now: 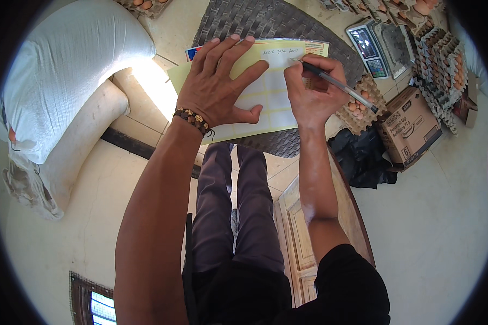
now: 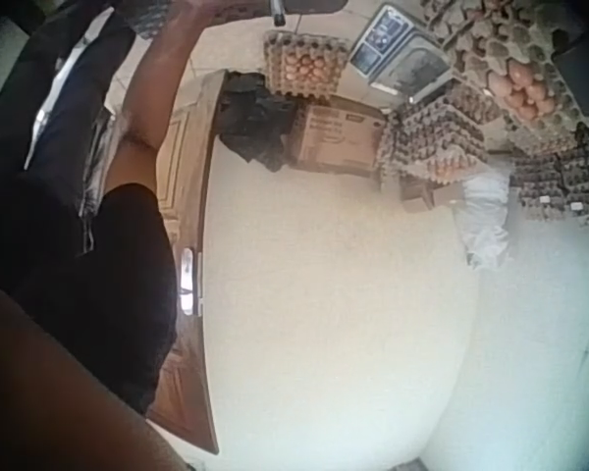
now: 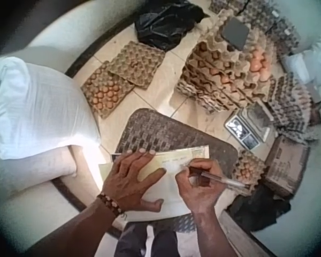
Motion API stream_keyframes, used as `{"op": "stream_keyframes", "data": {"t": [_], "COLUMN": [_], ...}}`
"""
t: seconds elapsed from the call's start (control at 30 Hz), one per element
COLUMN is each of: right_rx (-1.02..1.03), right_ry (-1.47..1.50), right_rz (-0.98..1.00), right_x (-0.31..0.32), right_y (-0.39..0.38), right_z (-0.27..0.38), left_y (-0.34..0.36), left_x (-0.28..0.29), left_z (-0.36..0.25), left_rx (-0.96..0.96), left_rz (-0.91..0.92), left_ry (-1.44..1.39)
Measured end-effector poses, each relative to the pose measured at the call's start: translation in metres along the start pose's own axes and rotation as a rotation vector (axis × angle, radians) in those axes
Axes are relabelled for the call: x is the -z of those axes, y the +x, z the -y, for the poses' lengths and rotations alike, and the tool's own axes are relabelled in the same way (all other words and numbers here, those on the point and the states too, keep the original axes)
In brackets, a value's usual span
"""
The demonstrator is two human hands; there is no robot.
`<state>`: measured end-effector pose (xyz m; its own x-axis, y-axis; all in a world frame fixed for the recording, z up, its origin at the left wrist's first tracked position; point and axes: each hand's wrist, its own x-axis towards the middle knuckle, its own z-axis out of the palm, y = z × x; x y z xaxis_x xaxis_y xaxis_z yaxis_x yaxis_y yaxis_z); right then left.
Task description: Counting and recording the number of eggs in trays in a processing room.
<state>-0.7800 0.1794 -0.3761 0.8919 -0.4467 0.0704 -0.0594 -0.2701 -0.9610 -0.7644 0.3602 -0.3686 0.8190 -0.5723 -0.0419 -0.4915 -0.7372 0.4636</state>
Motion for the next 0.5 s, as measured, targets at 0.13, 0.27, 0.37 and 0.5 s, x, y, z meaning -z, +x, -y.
{"op": "stream_keyframes", "data": {"t": [0.13, 0.27, 0.37, 0.5], "right_rx": [0.032, 0.068, 0.086, 0.104], "right_ry": [0.005, 0.001, -0.019, -0.043], "right_rz": [0.030, 0.071, 0.101, 0.132], "right_x": [-0.009, -0.016, -0.015, -0.017], "right_y": [-0.004, -0.006, -0.006, -0.006], "right_z": [0.004, -0.005, -0.005, -0.002], "left_y": [-0.002, 0.000, 0.000, -0.002], "left_x": [-0.001, -0.001, -0.001, -0.002], "left_z": [0.001, 0.000, 0.000, 0.003], "left_rx": [0.001, 0.000, 0.005, -0.015], "left_rz": [-0.024, -0.032, -0.021, -0.038], "left_ry": [-0.004, -0.010, -0.010, -0.022]}}
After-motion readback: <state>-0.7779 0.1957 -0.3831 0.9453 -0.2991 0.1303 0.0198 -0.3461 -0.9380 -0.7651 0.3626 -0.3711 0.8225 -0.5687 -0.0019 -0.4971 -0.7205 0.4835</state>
